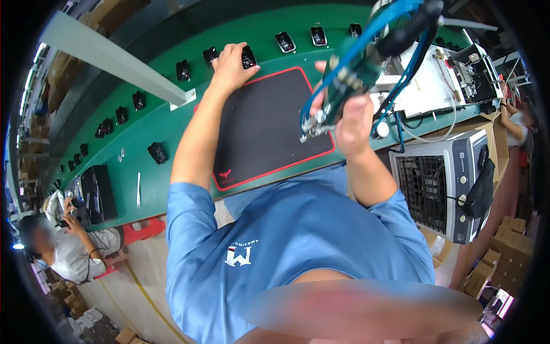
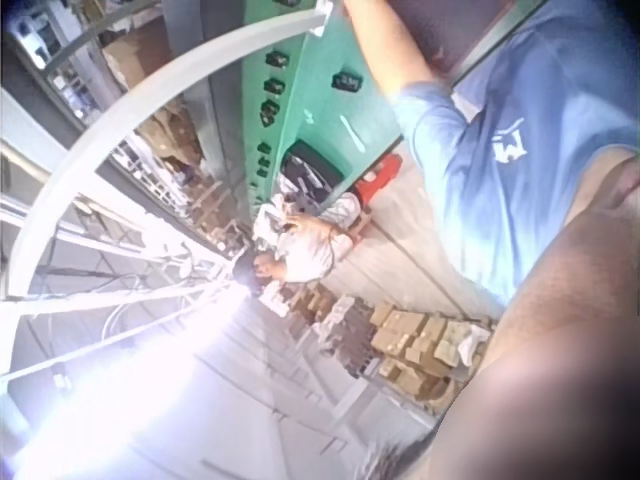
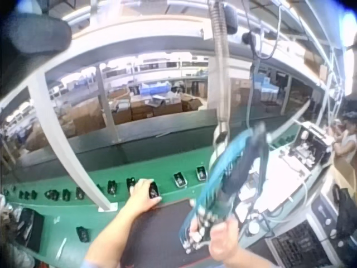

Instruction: Assemble electronic components using a pneumatic screwdriver on an assembly line.

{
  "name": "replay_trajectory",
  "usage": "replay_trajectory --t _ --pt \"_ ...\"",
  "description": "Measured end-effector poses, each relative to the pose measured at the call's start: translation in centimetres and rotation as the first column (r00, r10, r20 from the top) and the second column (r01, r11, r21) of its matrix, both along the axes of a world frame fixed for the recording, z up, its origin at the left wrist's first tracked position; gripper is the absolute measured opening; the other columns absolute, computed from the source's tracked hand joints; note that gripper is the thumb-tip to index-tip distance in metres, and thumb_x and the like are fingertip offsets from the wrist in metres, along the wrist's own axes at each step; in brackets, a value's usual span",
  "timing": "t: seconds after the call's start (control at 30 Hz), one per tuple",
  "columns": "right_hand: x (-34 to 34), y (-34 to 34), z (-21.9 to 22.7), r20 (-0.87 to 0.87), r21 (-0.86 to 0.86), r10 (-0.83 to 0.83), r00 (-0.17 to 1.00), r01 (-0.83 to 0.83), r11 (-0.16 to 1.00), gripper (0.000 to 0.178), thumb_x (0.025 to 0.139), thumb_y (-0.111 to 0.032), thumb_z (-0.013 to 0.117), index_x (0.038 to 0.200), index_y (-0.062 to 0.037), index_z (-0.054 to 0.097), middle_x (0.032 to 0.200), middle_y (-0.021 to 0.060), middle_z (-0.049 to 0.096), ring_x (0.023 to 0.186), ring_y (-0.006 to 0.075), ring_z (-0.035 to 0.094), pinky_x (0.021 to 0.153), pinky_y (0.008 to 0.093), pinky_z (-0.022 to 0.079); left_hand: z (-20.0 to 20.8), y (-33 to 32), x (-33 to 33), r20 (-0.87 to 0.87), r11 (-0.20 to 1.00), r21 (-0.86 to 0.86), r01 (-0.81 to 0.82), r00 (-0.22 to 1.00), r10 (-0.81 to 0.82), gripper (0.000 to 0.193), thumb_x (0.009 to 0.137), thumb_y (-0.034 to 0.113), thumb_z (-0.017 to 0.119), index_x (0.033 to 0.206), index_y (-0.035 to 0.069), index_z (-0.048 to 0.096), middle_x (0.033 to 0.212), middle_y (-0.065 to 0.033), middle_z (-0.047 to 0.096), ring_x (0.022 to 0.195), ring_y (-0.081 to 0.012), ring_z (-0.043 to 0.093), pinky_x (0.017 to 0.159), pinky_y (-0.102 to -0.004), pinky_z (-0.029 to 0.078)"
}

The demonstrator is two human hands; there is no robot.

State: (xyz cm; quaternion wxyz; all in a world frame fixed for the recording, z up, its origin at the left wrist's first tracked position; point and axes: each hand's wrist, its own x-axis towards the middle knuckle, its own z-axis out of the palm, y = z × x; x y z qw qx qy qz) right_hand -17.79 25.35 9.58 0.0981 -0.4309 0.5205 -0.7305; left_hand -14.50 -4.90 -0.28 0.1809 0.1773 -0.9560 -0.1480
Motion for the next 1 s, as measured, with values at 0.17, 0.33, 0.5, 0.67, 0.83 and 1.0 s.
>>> replay_trajectory --t 0.17,0.33,0.5,0.67,0.83,1.0 --pt "-0.3 1.6 -2.5 0.092 -0.005 0.003 0.996 -0.003 1.0 0.077 0.098 -0.068 0.054 0.126 0.0042 0.057 0.084 0.0071 0.065 0.07 0.0114 0.061 0.064 0.027 0.052 -1.4 -5.2 -4.0 0.193 0.993 -0.026 -0.115 0.974 0.118 0.083 0.079 0.039 0.085 0.148 0.011 0.049 0.146 -0.0134 0.053 0.138 -0.0335 0.05 0.109 -0.0524 0.038" --pt "-1.5 2.1 -3.3 0.112 -0.029 -0.034 0.993 0.037 0.999 0.077 0.097 -0.067 0.056 0.127 0.0035 0.056 0.086 0.0061 0.064 0.072 0.0107 0.062 0.065 0.0262 0.052 0.2 -3.0 -4.8 0.206 0.977 -0.212 -0.02 0.976 0.065 0.086 0.078 0.037 0.086 0.151 0.012 0.048 0.153 -0.0128 0.048 0.144 -0.0331 0.043 0.111 -0.0529 0.036" --pt "-2.0 1.7 -3.1 0.138 -0.011 -0.001 0.99 0.002 1.0 0.074 0.096 -0.067 0.058 0.123 0.0023 0.057 0.085 0.0049 0.065 0.072 0.0094 0.061 0.065 0.025 0.051 -0.1 2.5 -8.9 0.206 0.984 -0.136 0.113 0.975 -0.084 0.091 0.078 0.047 0.085 0.152 0.011 0.047 0.154 -0.0143 0.046 0.14 -0.0339 0.044 0.111 -0.0549 0.035" --pt "-1.7 2.1 -3.4 0.048 0.009 -0.016 0.999 0.015 1.0 0.074 0.096 -0.068 0.058 0.121 0.0018 0.058 0.085 0.0047 0.064 0.072 0.0106 0.06 0.065 0.0263 0.05 -4.2 2.3 -12.0 0.114 0.999 -0.04 -0.033 0.993 0.038 0.091 0.079 0.053 0.083 0.15 0.007 0.048 0.145 -0.0138 0.053 0.135 -0.0318 0.05 0.108 -0.0539 0.036" --pt "-1.6 2.8 -4.0 0.044 0.027 -0.056 0.997 0.055 0.998 0.074 0.098 -0.067 0.054 0.122 0.0027 0.059 0.082 0.0053 0.063 0.071 0.0112 0.059 0.064 0.027 0.049 -2.4 3.8 -11.1 0.116 0.972 0.211 -0.102 0.99 0.079 0.082 0.08 0.037 0.085 0.148 0.008 0.05 0.144 -0.0138 0.053 0.135 -0.0313 0.05 0.109 -0.0519 0.037" --pt "-1.6 2.0 -2.5 0.131 0.086 -0.02 0.991 0.009 0.996 0.104 0.091 -0.08 0.052 0.136 0.0141 0.051 0.084 0.0087 0.064 0.076 0.0126 0.062 0.067 0.0273 0.052 -1.3 7.3 -0.3 -0.201 0.875 0.363 0.322 0.944 -0.264 0.08 0.078 0.025 0.086 0.148 0.011 0.05 0.142 -0.0143 0.051 0.135 -0.0344 0.048 0.113 -0.0507 0.035"
